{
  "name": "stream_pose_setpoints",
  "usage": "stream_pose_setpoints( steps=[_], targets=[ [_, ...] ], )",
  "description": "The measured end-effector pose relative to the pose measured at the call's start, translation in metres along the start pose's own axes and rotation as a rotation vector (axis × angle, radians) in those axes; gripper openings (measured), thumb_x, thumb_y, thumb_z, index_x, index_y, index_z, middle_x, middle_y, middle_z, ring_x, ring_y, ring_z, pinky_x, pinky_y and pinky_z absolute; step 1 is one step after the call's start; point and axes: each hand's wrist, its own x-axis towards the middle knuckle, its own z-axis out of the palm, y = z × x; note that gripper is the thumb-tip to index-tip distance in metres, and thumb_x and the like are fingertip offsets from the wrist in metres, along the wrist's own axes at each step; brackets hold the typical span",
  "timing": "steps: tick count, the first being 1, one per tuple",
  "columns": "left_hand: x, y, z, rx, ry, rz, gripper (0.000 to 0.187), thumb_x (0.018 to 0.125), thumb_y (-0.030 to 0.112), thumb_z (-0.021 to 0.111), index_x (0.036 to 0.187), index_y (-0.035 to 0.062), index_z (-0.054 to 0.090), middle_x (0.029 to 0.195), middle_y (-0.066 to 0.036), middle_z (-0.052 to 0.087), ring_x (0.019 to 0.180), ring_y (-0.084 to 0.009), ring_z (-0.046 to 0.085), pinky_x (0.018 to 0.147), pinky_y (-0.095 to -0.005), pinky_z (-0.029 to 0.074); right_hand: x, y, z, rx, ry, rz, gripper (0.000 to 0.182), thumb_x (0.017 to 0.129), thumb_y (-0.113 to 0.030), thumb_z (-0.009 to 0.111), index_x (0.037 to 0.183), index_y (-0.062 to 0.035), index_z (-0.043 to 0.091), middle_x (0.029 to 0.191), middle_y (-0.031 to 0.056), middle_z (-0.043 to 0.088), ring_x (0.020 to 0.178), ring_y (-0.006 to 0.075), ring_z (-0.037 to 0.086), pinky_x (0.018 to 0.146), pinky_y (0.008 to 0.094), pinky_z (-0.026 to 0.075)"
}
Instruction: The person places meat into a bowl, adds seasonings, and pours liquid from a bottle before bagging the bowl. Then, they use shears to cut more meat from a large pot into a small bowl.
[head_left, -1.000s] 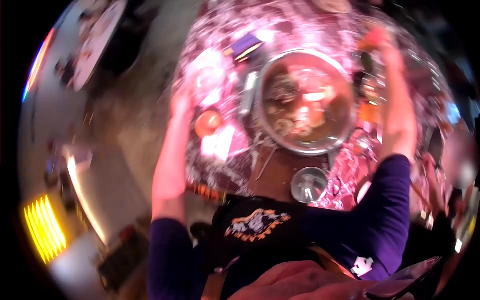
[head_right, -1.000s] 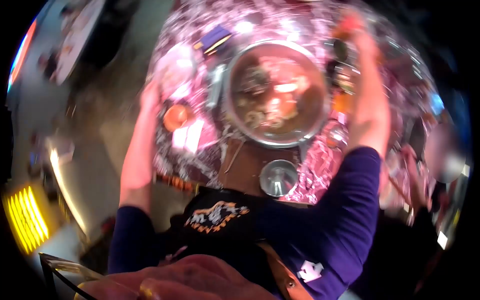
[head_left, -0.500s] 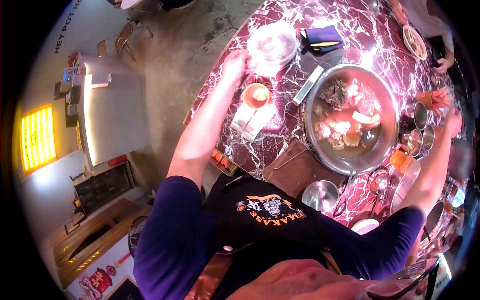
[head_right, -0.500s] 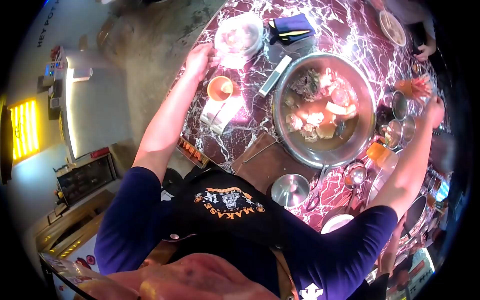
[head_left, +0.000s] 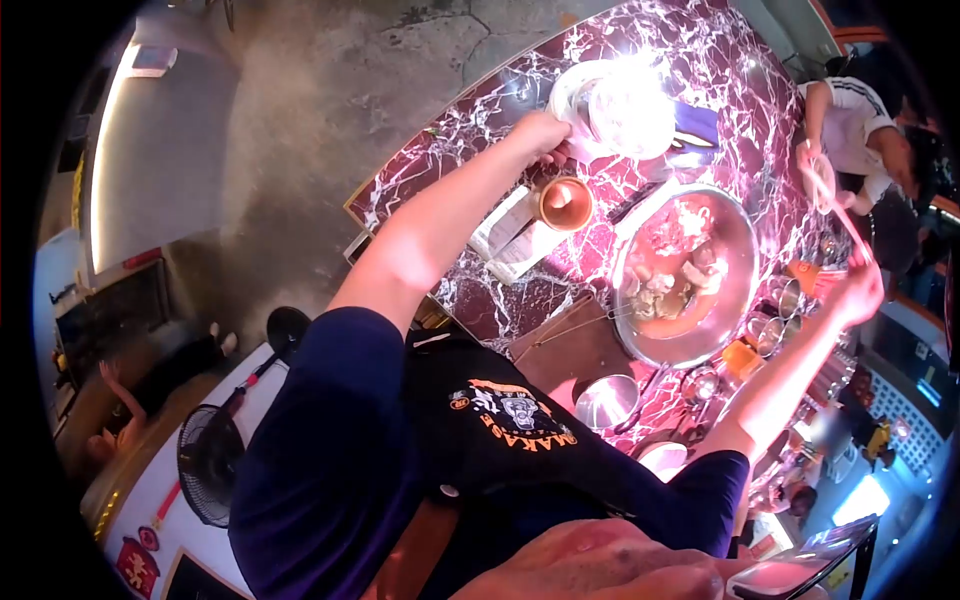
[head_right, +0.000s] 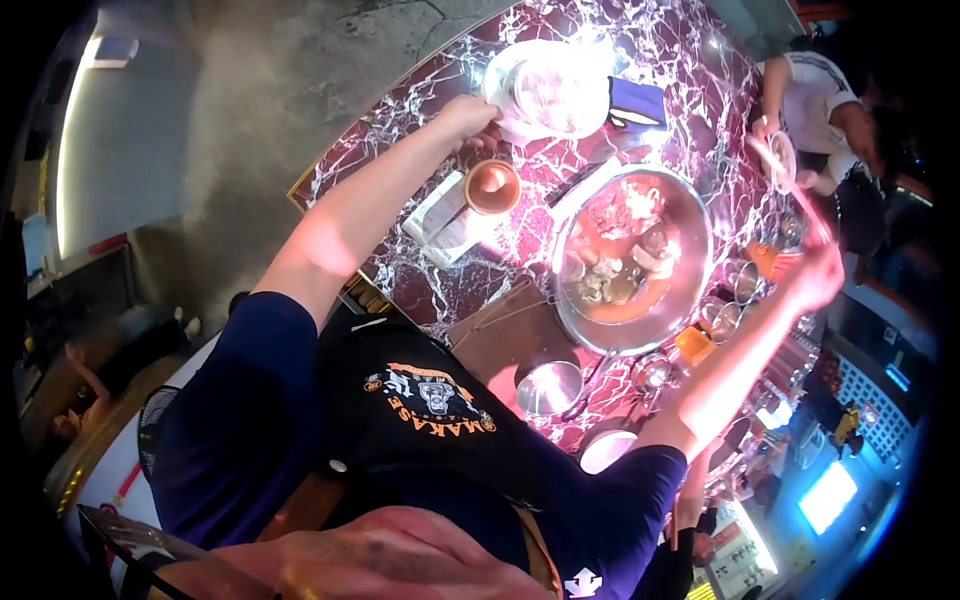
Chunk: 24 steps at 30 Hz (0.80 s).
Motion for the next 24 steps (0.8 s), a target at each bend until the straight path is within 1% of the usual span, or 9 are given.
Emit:
stream_pose_setpoints(
  steps=[1,3,6,8,12,15,20,22,24],
  targets=[
    [0.003,-0.006,-0.003,-0.237,0.091,0.077,0.018,0.092,0.017,0.06,0.099,0.0012,0.064,0.082,-0.011,0.068,0.062,-0.0184,0.067,0.049,-0.0281,0.05,-0.032,-0.064,0.056,0.077,-0.066,-0.044,0.024,0.095,-0.017,0.058,0.087,0.0002,0.073,0.08,0.0043,0.07,0.072,0.01,0.062,0.065,0.0237,0.048],
    [0.011,-0.013,-0.015,-0.627,0.2,0.158,0.013,0.088,0.012,0.058,0.087,0.0004,0.064,0.077,-0.012,0.068,0.061,-0.0193,0.067,0.049,-0.0303,0.052,-0.04,-0.069,0.132,0.23,-0.098,-0.061,0.02,0.095,-0.015,0.064,0.096,0.0037,0.067,0.089,0.0101,0.071,0.076,0.0129,0.065,0.071,0.0248,0.052],
    [0.018,-0.011,-0.037,-0.723,0.289,0.276,0.009,0.085,0.009,0.063,0.088,0.0013,0.065,0.076,-0.01,0.067,0.059,-0.0175,0.064,0.049,-0.0293,0.052,-0.093,-0.145,0.237,0.283,-0.462,-0.214,0.012,0.098,-0.009,0.057,0.099,0.0017,0.062,0.104,0.013,0.071,0.084,0.0168,0.07,0.074,0.0272,0.055],
    [0.017,-0.001,-0.046,-0.715,0.372,0.259,0.007,0.084,0.009,0.064,0.087,0.002,0.065,0.076,-0.008,0.067,0.058,-0.0164,0.063,0.048,-0.028,0.049,-0.112,-0.165,0.291,0.125,-0.661,-0.397,0.01,0.098,-0.01,0.057,0.102,-0.0045,0.064,0.09,0.0058,0.073,0.082,0.0122,0.071,0.073,0.0269,0.055],
    [0.031,0.008,-0.059,-0.536,0.397,0.439,0.011,0.09,0.009,0.06,0.097,0.003,0.064,0.077,-0.003,0.063,0.058,-0.0126,0.058,0.048,-0.0279,0.045,-0.134,-0.192,0.357,0.025,-0.98,-0.7,0.008,0.097,-0.01,0.058,0.101,-0.0046,0.063,0.087,0.0074,0.073,0.079,0.0139,0.071,0.07,0.0265,0.054],
    [0.029,0.011,-0.05,0.144,0.938,0.86,0.015,0.084,0.011,0.062,0.097,0.0045,0.065,0.093,-0.011,0.062,0.084,-0.0274,0.062,0.075,-0.0377,0.051,-0.131,-0.197,0.377,-0.057,-1.012,-0.792,0.008,0.097,-0.01,0.059,0.101,-0.0044,0.063,0.085,0.0098,0.072,0.078,0.0171,0.072,0.069,0.0275,0.054],
    [0.024,0.016,-0.049,0.61,0.829,0.645,0.024,0.083,0.03,0.066,0.093,0.0085,0.071,0.104,-0.015,0.063,0.102,-0.0313,0.06,0.086,-0.0382,0.049,-0.125,-0.184,0.388,-0.064,-1.05,-0.875,0.008,0.095,-0.013,0.06,0.102,-0.009,0.059,0.081,0.0096,0.069,0.074,0.0306,0.069,0.061,0.0377,0.053],
    [0.043,0.023,-0.056,0.672,0.846,0.519,0.028,0.082,0.034,0.067,0.093,0.0091,0.072,0.107,-0.015,0.064,0.106,-0.0302,0.06,0.087,-0.0375,0.049,-0.127,-0.18,0.394,0.001,-1.094,-0.795,0.009,0.099,-0.009,0.057,0.103,-0.0022,0.062,0.082,0.0082,0.071,0.075,0.0142,0.07,0.067,0.0271,0.053],
    [0.055,0.037,-0.066,0.296,0.438,0.236,0.037,0.084,0.042,0.066,0.095,0.0073,0.072,0.101,-0.015,0.069,0.098,-0.029,0.065,0.081,-0.0363,0.052,-0.127,-0.193,0.395,0.021,-1.114,-0.74,0.01,0.099,-0.008,0.056,0.103,-0.0014,0.062,0.082,0.0077,0.07,0.075,0.0128,0.069,0.067,0.0262,0.053]
  ],
)
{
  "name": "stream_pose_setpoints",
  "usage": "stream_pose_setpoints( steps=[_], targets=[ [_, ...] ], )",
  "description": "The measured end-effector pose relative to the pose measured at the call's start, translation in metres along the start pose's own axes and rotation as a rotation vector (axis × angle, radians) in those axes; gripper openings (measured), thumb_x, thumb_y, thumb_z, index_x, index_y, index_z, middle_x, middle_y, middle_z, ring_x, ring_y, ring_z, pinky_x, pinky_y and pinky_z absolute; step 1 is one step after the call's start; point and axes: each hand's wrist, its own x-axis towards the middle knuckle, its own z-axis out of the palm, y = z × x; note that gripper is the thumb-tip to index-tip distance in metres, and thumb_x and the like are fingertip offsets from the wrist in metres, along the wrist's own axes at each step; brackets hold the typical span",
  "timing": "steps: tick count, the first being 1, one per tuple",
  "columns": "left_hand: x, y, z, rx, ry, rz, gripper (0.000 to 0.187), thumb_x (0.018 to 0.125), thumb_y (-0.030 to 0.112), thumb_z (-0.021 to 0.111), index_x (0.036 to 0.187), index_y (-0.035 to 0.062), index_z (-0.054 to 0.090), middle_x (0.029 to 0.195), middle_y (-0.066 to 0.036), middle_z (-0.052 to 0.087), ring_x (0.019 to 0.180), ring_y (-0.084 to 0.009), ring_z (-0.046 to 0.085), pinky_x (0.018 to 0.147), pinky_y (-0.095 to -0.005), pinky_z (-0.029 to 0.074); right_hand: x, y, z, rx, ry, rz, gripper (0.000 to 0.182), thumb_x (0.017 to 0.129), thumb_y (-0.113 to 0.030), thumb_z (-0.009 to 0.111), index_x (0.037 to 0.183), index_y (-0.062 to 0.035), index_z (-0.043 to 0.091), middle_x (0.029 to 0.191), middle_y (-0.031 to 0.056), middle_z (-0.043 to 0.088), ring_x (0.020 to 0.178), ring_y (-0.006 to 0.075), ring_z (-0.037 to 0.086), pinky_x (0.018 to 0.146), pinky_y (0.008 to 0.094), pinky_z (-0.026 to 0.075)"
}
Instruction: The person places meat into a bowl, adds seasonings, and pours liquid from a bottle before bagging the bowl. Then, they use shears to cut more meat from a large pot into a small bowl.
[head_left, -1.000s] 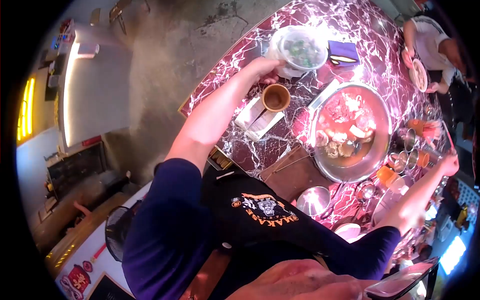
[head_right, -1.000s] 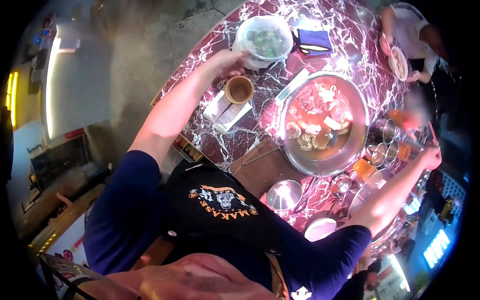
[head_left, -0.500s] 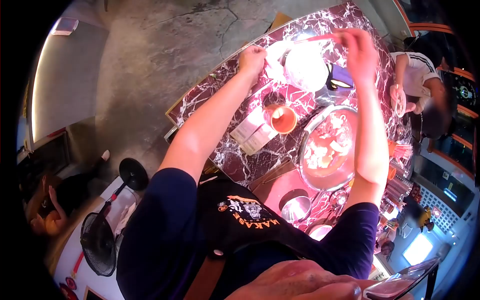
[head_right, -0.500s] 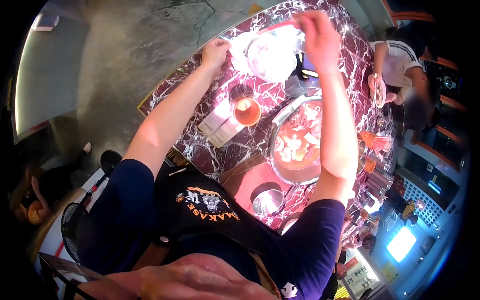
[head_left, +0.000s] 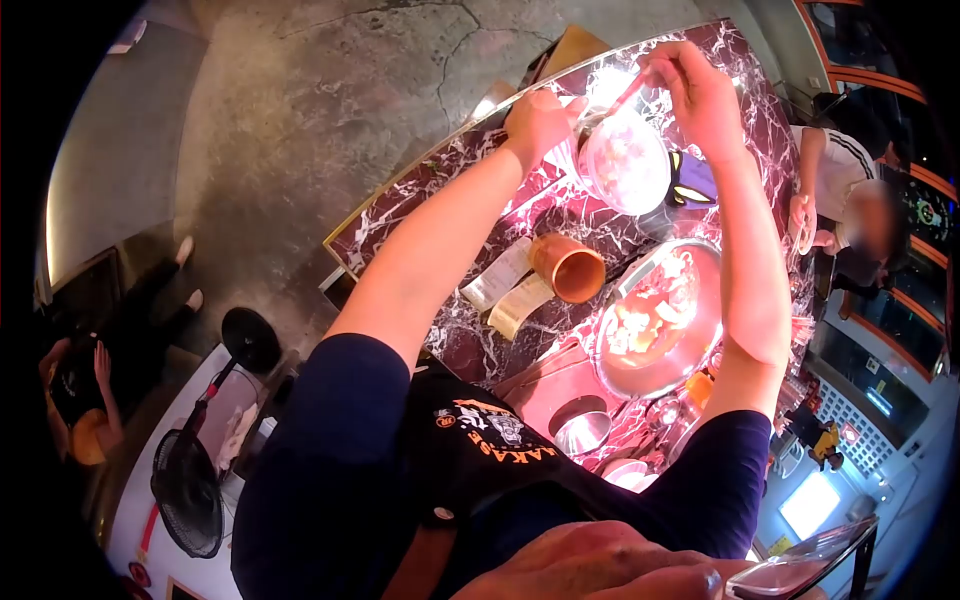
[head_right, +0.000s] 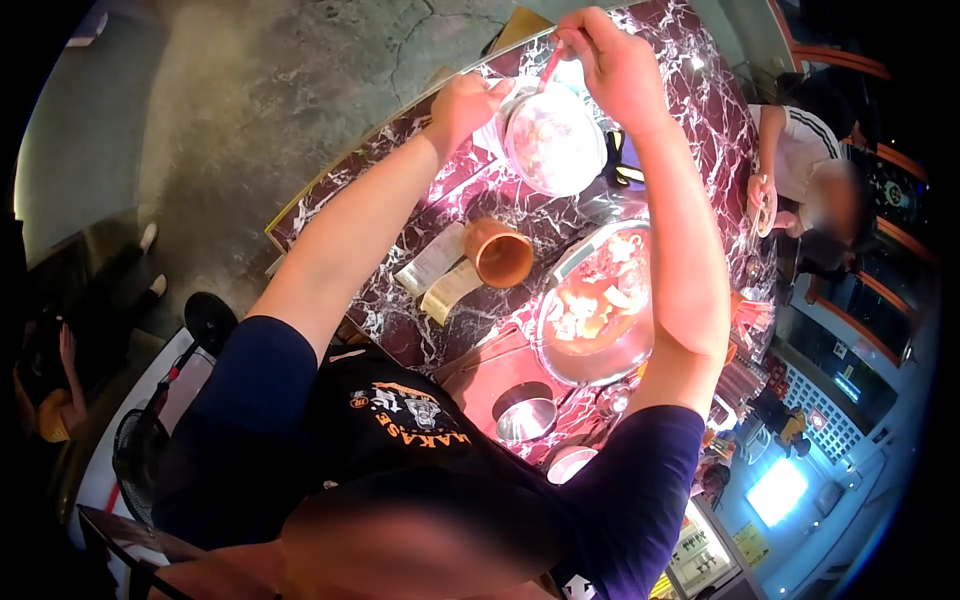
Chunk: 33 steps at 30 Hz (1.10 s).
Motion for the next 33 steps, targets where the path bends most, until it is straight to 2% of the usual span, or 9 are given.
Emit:
stream_pose_setpoints(
  steps=[4,6,8,9,10,16,23,25,33],
  targets=[
    [0.032,-0.04,0.041,0.257,0.527,0.476,0.037,0.085,0.042,0.068,0.094,0.006,0.072,0.087,-0.016,0.071,0.077,-0.0316,0.067,0.07,-0.0362,0.052,0.011,-0.015,-0.001,0.046,-0.012,0.066,0.01,0.099,-0.007,0.055,0.102,-0.0007,0.063,0.08,0.0067,0.07,0.075,0.0106,0.066,0.069,0.0244,0.052],
    [0.035,-0.03,0.026,-0.09,0.381,0.465,0.03,0.085,0.033,0.072,0.092,0.0038,0.071,0.074,-0.014,0.069,0.062,-0.0263,0.063,0.061,-0.0343,0.05,0.013,-0.008,0.005,0.073,-0.013,0.053,0.01,0.098,-0.008,0.056,0.101,-0.0027,0.064,0.08,0.0067,0.07,0.075,0.0122,0.067,0.07,0.0257,0.053],
    [0.029,-0.018,0.02,-0.507,0.163,0.146,0.018,0.083,0.018,0.075,0.088,0.0017,0.07,0.077,-0.008,0.068,0.065,-0.0166,0.061,0.06,-0.0299,0.048,0.014,0.003,0.012,-0.063,-0.102,-0.038,0.009,0.097,-0.009,0.058,0.103,-0.005,0.064,0.081,0.0074,0.07,0.074,0.0145,0.068,0.069,0.0271,0.053],
    [0.028,-0.016,0.016,-0.804,0.052,0.096,0.017,0.083,0.015,0.075,0.089,0.0002,0.07,0.078,-0.006,0.067,0.067,-0.0141,0.06,0.06,-0.0282,0.047,0.014,0.012,0.021,-0.075,-0.094,-0.09,0.01,0.091,-0.012,0.062,0.101,-0.0084,0.06,0.079,0.0114,0.069,0.073,0.0301,0.069,0.06,0.0379,0.052],
    [0.027,-0.013,0.012,-1.098,-0.065,0.044,0.016,0.083,0.012,0.075,0.09,-0.0013,0.07,0.079,-0.004,0.066,0.069,-0.0116,0.059,0.06,-0.0266,0.047,0.015,0.019,0.027,-0.079,-0.09,-0.087,0.01,0.091,-0.012,0.062,0.101,-0.0084,0.06,0.079,0.0114,0.069,0.073,0.0301,0.069,0.06,0.0379,0.052],
    [0.015,0.009,-0.006,-1.011,0.062,0.004,0.019,0.092,0.016,0.067,0.088,-0.0024,0.066,0.08,-0.006,0.066,0.066,-0.0126,0.059,0.059,-0.0271,0.048,0.03,0.062,0.066,-0.277,-0.523,-0.076,0.009,0.081,-0.014,0.06,0.088,-0.0092,0.064,0.069,0.0128,0.065,0.068,0.0338,0.064,0.062,0.0428,0.049],
    [0.051,0.01,0.006,-0.738,0.272,-0.036,0.025,0.101,0.02,0.053,0.094,-0.0033,0.06,0.082,-0.011,0.066,0.066,-0.0211,0.062,0.06,-0.0347,0.052,0.041,0.071,0.078,-0.121,-0.488,0.033,0.011,0.083,-0.017,0.061,0.089,-0.0095,0.067,0.071,0.0101,0.067,0.069,0.0299,0.066,0.066,0.0391,0.051],
    [0.068,0.007,0.018,-1.192,0.181,-0.14,0.023,0.102,0.02,0.049,0.102,-0.0028,0.054,0.083,-0.013,0.065,0.068,-0.0241,0.063,0.06,-0.0387,0.053,0.033,0.068,0.076,-0.1,-0.486,0.072,0.014,0.085,-0.018,0.062,0.094,-0.0111,0.07,0.073,0.0089,0.069,0.071,0.0276,0.067,0.068,0.0385,0.052],
    [0.037,0.039,-0.011,-1.397,-0.059,-0.18,0.016,0.099,0.017,0.056,0.103,0.001,0.054,0.081,-0.01,0.062,0.063,-0.018,0.059,0.055,-0.0322,0.05,0.024,0.091,0.085,-0.098,-0.591,0.206,0.019,0.083,-0.021,0.067,0.099,-0.0123,0.073,0.083,0.0099,0.071,0.08,0.0249,0.069,0.069,0.0398,0.052]
  ],
)
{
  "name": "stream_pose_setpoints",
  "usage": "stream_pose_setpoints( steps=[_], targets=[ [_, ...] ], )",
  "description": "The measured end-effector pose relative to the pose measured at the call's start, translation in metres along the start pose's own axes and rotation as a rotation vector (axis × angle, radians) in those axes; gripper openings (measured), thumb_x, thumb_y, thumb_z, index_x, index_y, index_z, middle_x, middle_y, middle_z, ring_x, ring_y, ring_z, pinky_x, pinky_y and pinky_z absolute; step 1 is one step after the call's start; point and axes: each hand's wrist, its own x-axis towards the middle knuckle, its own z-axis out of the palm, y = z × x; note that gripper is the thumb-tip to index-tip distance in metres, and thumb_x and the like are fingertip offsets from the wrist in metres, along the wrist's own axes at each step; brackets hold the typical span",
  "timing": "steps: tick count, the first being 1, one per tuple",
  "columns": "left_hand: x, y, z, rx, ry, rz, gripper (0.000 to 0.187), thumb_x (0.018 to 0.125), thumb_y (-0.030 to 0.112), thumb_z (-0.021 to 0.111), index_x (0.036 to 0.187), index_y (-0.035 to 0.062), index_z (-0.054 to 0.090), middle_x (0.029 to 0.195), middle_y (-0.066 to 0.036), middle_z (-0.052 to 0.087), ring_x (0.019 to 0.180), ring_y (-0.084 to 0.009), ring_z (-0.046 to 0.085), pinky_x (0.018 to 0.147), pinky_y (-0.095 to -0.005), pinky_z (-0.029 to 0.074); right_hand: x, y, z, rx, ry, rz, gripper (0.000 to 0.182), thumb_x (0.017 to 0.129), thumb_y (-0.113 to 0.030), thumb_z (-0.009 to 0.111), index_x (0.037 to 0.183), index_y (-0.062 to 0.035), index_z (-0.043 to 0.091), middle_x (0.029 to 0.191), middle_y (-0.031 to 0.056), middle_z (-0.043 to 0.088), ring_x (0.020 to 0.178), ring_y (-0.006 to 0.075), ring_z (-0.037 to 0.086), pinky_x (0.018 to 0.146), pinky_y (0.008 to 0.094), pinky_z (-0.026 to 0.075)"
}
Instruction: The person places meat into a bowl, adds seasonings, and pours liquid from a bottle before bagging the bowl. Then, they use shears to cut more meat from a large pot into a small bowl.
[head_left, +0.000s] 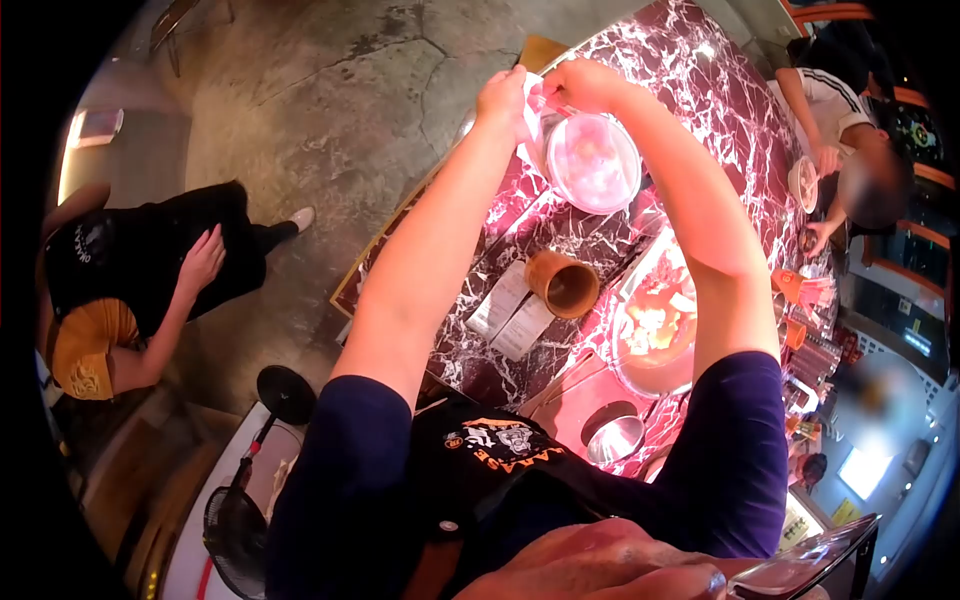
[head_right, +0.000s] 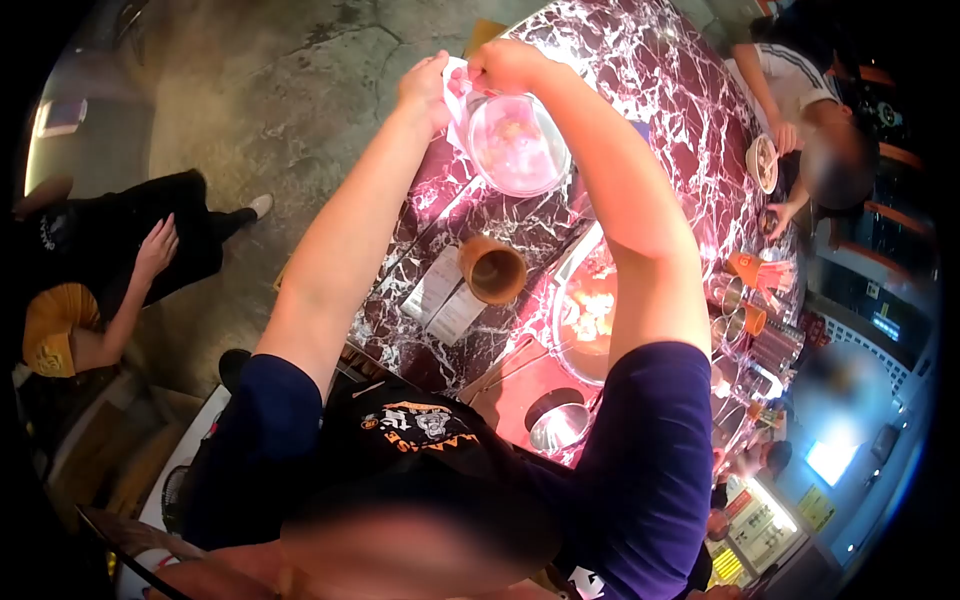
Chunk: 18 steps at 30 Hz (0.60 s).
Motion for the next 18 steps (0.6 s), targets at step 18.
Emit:
stream_pose_setpoints(
  steps=[18],
  targets=[
    [-0.051,-0.037,-0.048,0.945,-0.332,0.527,0.06,0.085,0.015,0.074,0.131,-0.007,0.043,0.114,-0.018,0.062,0.101,-0.0229,0.062,0.085,-0.0328,0.053,-0.205,-0.023,0.111,0.865,0.593,0.917,0.032,0.083,-0.041,0.068,0.095,-0.0125,0.074,0.073,0.0065,0.065,0.068,0.0183,0.061,0.062,0.0325,0.05]
  ],
)
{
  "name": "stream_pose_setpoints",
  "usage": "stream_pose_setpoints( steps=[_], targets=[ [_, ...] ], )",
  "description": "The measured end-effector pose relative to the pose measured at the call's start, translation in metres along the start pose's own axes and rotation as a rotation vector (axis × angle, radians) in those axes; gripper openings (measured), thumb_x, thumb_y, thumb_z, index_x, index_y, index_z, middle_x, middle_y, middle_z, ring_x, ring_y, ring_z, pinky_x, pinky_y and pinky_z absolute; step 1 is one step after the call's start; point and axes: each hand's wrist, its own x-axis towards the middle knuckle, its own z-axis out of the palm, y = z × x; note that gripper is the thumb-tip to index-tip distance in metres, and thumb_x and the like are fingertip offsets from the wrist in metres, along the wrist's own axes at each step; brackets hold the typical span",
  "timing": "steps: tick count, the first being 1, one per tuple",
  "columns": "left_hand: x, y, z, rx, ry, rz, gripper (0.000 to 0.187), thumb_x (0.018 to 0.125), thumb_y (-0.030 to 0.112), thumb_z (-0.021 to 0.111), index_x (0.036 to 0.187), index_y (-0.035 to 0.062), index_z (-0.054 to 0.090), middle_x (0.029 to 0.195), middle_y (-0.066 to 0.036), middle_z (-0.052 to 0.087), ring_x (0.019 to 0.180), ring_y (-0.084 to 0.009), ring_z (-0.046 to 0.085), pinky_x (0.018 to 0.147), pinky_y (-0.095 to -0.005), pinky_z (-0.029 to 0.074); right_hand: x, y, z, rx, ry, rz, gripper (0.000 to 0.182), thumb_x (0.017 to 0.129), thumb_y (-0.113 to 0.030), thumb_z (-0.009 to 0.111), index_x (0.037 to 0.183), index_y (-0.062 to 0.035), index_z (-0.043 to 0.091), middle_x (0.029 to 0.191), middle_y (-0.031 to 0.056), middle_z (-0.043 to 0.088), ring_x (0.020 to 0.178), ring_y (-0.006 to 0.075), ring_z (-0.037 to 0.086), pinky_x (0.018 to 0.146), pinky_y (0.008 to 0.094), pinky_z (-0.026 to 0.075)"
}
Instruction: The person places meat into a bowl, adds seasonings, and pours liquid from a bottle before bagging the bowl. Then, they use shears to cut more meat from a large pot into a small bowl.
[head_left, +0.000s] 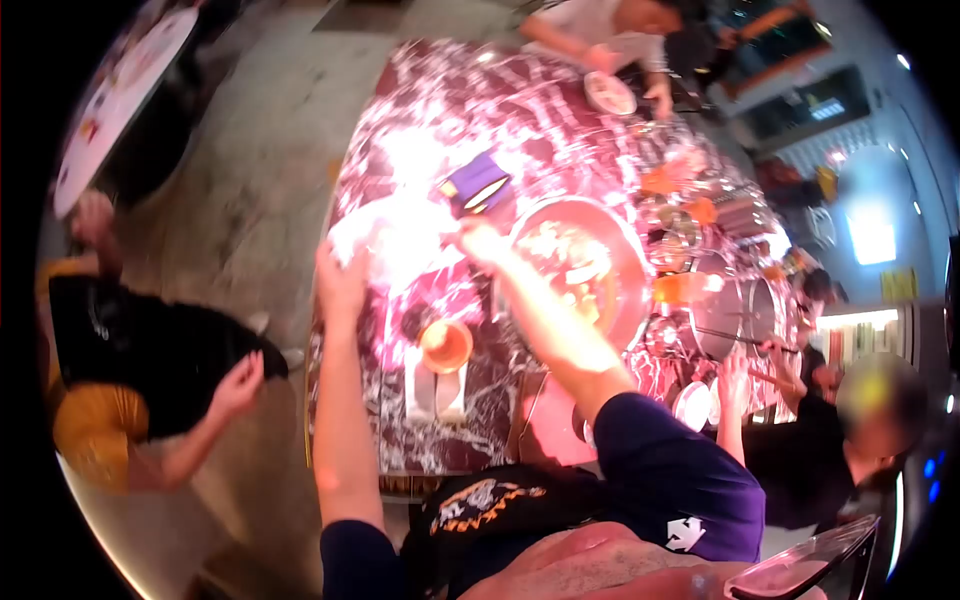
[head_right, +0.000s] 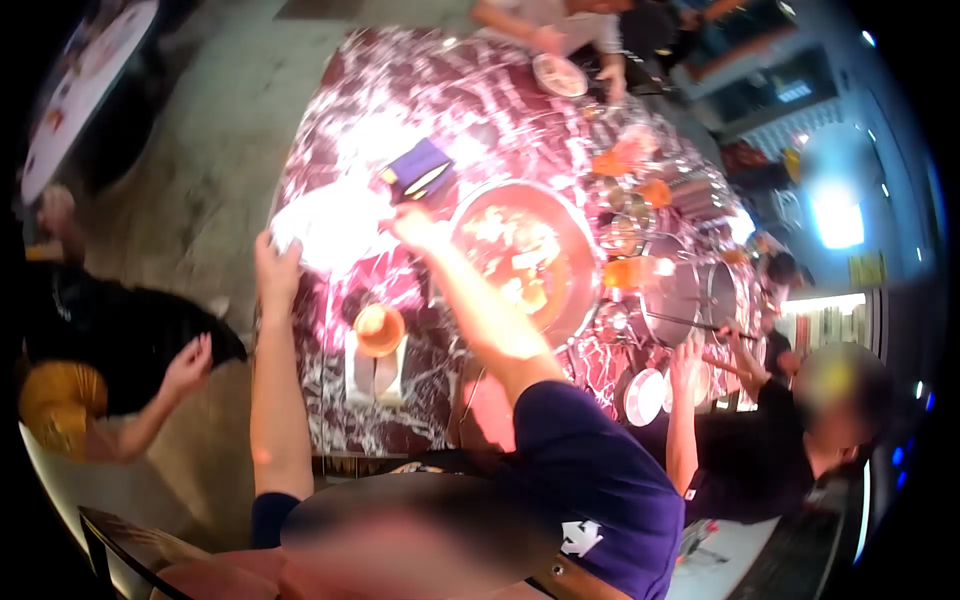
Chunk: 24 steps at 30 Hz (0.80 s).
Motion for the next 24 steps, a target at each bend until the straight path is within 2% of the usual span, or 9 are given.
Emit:
stream_pose_setpoints(
  steps=[3,6,9,15,17,18,20,21,24],
  targets=[
    [-0.003,0.043,0.014,-0.081,-0.023,-0.103,0.049,0.088,0.01,0.07,0.128,-0.0056,0.046,0.106,-0.016,0.066,0.089,-0.0181,0.064,0.077,-0.0294,0.052,-0.001,-0.003,0.023,0.559,0.074,-0.07,0.029,0.088,-0.032,0.069,0.094,-0.0035,0.068,0.076,0.0046,0.063,0.067,0.0149,0.058,0.059,0.0307,0.047],
    [0.012,0.015,0.018,0.064,0.108,0.14,0.041,0.088,0.015,0.071,0.12,-0.0041,0.052,0.1,-0.015,0.067,0.082,-0.0171,0.064,0.067,-0.0285,0.052,-0.006,-0.023,0.034,0.403,0.204,-0.183,0.038,0.087,-0.03,0.069,0.104,0.0037,0.064,0.093,0.0189,0.068,0.086,0.0266,0.065,0.078,0.0387,0.049],
    [0.008,0.019,0.018,0.055,0.086,-0.059,0.045,0.087,0.019,0.073,0.12,-0.0038,0.053,0.1,-0.016,0.067,0.083,-0.0169,0.064,0.07,-0.029,0.052,-0.002,-0.021,0.038,0.205,0.46,-0.403,0.035,0.087,-0.03,0.071,0.092,0.003,0.062,0.08,0.0112,0.065,0.07,0.0172,0.06,0.064,0.034,0.048],
    [0.016,0.003,0.017,0.28,0.131,0.1,0.052,0.077,0.024,0.08,0.114,-0.0044,0.058,0.105,-0.022,0.066,0.095,-0.0264,0.064,0.084,-0.0385,0.051,-0.014,-0.025,0.019,0.562,0.126,-0.121,0.044,0.078,-0.034,0.078,0.096,0.0037,0.063,0.086,0.0171,0.065,0.081,0.0267,0.063,0.074,0.0389,0.049],
    [0.016,0.015,0.024,0.437,0.146,0.155,0.052,0.076,0.022,0.08,0.116,-0.0041,0.058,0.104,-0.02,0.068,0.092,-0.0248,0.065,0.081,-0.0382,0.052,-0.015,-0.045,0.034,0.177,0.355,-0.407,0.044,0.074,-0.034,0.079,0.098,0.0009,0.065,0.091,0.0171,0.067,0.085,0.0268,0.064,0.074,0.0396,0.05],
    [0.027,0.003,0.026,0.211,0.0,0.103,0.048,0.078,0.022,0.078,0.114,-0.003,0.061,0.101,-0.018,0.069,0.088,-0.0231,0.066,0.078,-0.0384,0.053,-0.028,-0.071,0.025,0.095,0.145,-0.288,0.053,0.072,-0.038,0.078,0.107,0.0001,0.066,0.11,0.0211,0.066,0.105,0.0329,0.063,0.091,0.0429,0.049],
    [0.006,0.051,0.025,0.11,-0.117,0.032,0.041,0.08,0.026,0.075,0.109,-0.0029,0.066,0.097,-0.017,0.071,0.086,-0.023,0.066,0.075,-0.0393,0.054,0.09,-0.009,0.117,-0.271,0.663,-0.732,0.06,0.077,-0.042,0.073,0.12,-0.0012,0.063,0.115,0.0212,0.066,0.105,0.0332,0.065,0.086,0.0435,0.051],
    [0.018,0.011,0.017,0.346,-0.018,0.176,0.047,0.079,0.03,0.077,0.112,-0.0005,0.064,0.1,-0.019,0.071,0.09,-0.0281,0.068,0.077,-0.0414,0.054,-0.02,-0.09,0.028,0.102,-0.001,-0.226,0.068,0.081,-0.04,0.07,0.135,-0.0017,0.054,0.11,0.0165,0.067,0.095,0.0324,0.066,0.078,0.0444,0.053],
    [0.001,0.048,-0.002,0.55,0.222,0.167,0.054,0.077,0.032,0.078,0.118,0.0039,0.057,0.099,-0.02,0.07,0.088,-0.0341,0.068,0.076,-0.0415,0.053,-0.056,-0.122,-0.017,0.759,0.089,-0.297,0.049,0.08,-0.012,0.074,0.124,0.0033,0.058,0.095,0.0096,0.067,0.078,0.0171,0.063,0.066,0.0292,0.052]
  ],
)
